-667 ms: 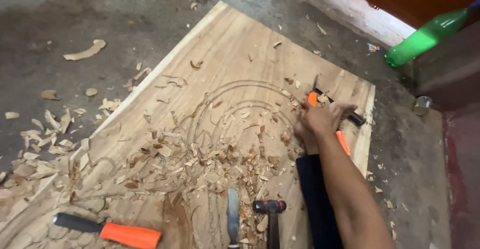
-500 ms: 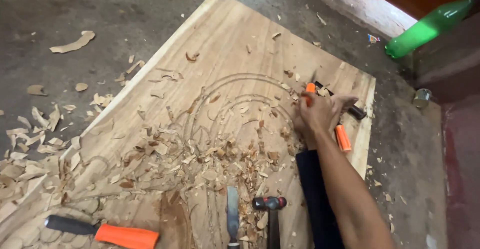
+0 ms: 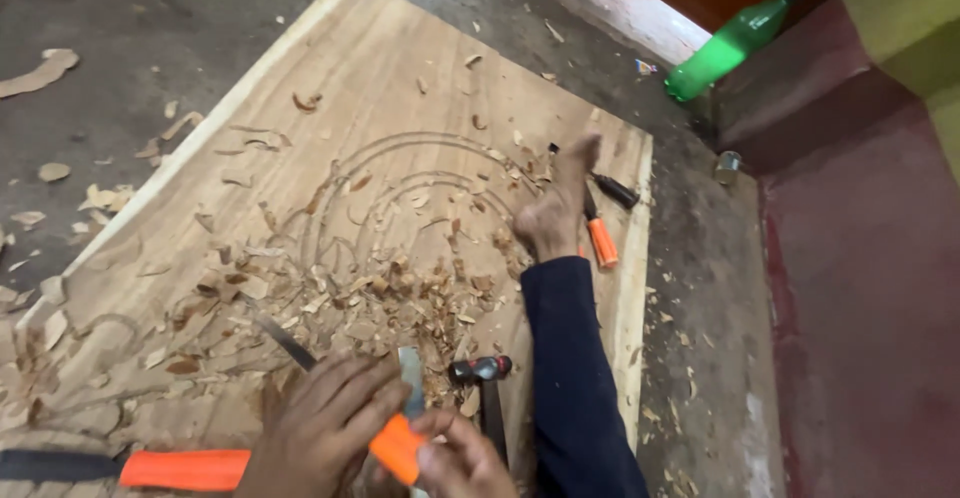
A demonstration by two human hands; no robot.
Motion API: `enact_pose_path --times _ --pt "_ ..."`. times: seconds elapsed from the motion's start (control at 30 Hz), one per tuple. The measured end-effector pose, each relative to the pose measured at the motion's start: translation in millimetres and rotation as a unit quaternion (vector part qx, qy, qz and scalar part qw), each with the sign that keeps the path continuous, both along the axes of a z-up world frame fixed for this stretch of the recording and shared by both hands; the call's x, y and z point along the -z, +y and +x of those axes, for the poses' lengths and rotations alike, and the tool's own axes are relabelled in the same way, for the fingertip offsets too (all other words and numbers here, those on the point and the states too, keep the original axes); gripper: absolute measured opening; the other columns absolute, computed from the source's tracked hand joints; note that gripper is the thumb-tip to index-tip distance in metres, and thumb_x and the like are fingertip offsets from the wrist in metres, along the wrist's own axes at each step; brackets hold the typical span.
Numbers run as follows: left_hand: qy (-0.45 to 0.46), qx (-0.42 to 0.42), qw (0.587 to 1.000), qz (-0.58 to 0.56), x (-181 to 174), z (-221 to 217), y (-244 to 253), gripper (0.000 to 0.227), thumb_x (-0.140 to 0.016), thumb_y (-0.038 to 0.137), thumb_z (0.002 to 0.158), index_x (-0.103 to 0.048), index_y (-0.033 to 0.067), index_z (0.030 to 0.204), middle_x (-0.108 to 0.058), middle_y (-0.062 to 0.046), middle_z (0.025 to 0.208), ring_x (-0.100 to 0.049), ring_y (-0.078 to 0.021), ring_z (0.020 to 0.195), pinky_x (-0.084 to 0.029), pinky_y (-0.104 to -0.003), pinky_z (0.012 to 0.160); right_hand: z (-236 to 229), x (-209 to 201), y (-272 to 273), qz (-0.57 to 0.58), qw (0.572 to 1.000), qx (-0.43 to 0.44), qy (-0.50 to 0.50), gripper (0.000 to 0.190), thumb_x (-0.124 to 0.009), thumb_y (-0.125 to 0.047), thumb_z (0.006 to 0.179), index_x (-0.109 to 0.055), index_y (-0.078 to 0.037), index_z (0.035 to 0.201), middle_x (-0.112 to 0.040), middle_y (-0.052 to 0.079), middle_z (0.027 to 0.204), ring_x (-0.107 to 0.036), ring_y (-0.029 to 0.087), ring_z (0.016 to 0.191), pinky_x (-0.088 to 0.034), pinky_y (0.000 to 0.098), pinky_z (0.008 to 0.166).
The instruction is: The person carves decorative designs into a wooden board using chisels and a hammer, chipping away wood shavings and shaping the details by hand.
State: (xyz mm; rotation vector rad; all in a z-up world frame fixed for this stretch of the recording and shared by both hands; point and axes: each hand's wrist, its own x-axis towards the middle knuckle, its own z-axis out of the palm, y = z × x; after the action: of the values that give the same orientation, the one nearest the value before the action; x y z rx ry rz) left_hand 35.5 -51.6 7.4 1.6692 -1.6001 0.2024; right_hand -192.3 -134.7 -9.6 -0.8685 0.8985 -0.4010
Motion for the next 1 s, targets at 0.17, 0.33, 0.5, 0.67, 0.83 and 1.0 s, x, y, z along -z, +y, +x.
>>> enact_pose_path --times 0.17,0.33,0.5,0.67,0.83,1.0 --pt "0.163 0.144 0.976 0.033 48.3 25.8 38.1 0.06 -0.081 0.013 0.068 -0.062 0.0121 0.125 -0.064 -0.014 0.119 -0.06 -0.0316 0.115 -0.047 -0.042 0.1 -9.4 -53.2 0.4 -0.315 0.921 -0.225 0.037 0.052 -0.076 -0.018 0.094 -0.054 -0.006 0.14 -0.073 0.016 0.113 -0.07 0.025 0.107 -0.052 0.0397 0.098" --pt "0.538 0.033 0.835 -0.11 11.7 65.9 44.2 0.028 -0.07 -0.002 0.084 -0.055 0.0051 0.107 -0.056 -0.004 0.101 -0.056 -0.0139 0.089 -0.047 -0.029 0.081 -19.5 -27.1 -36.0 -0.446 0.741 -0.311 0.394 0.067 -0.078 -0.032 0.085 -0.053 -0.009 0.142 -0.068 0.019 0.122 -0.068 0.029 0.114 -0.054 0.037 0.095" --pt "0.565 0.061 0.81 -0.144 32.2 64.7 29.9 0.024 -0.072 -0.001 0.087 -0.053 0.0074 0.1 -0.054 -0.004 0.093 -0.055 -0.0119 0.085 -0.046 -0.028 0.077 -29.7 13.7 -38.2 -0.395 0.705 -0.333 0.486 0.085 -0.083 -0.031 0.079 -0.04 -0.007 0.148 -0.056 0.025 0.132 -0.062 0.035 0.119 -0.053 0.0405 0.096" --pt "0.614 0.073 0.773 -0.142 48.3 59.4 12.1 0.018 -0.069 0.002 0.087 -0.052 0.0062 0.093 -0.058 -0.003 0.084 -0.054 -0.0097 0.075 -0.047 -0.026 0.071 -31.7 25.7 -42.3 -0.337 0.719 -0.243 0.557 0.081 -0.089 -0.035 0.076 -0.045 -0.005 0.137 -0.067 0.022 0.12 -0.069 0.033 0.112 -0.055 0.04 0.097" --pt "0.59 0.088 0.782 -0.182 57.8 61.2 3.6 0.018 -0.069 0.0 0.089 -0.052 0.0058 0.085 -0.056 -0.003 0.082 -0.053 -0.0104 0.073 -0.048 -0.028 0.069 -25.5 14.5 -47.4 -0.289 0.72 -0.21 0.595 0.083 -0.085 -0.025 0.075 -0.039 -0.004 0.14 -0.072 0.023 0.095 -0.075 0.035 0.093 -0.058 0.0419 0.086" --pt "0.589 0.09 0.782 -0.18 59.8 63.0 2.4 0.017 -0.068 0.0 0.088 -0.052 0.0052 0.083 -0.056 -0.004 0.081 -0.053 -0.011 0.072 -0.048 -0.028 0.068 -52.8 45.9 -57.5 -0.261 0.74 -0.22 0.58 0.068 -0.081 -0.02 0.079 -0.049 -0.006 0.137 -0.072 0.02 0.087 -0.072 0.033 0.083 -0.056 0.04 0.078"
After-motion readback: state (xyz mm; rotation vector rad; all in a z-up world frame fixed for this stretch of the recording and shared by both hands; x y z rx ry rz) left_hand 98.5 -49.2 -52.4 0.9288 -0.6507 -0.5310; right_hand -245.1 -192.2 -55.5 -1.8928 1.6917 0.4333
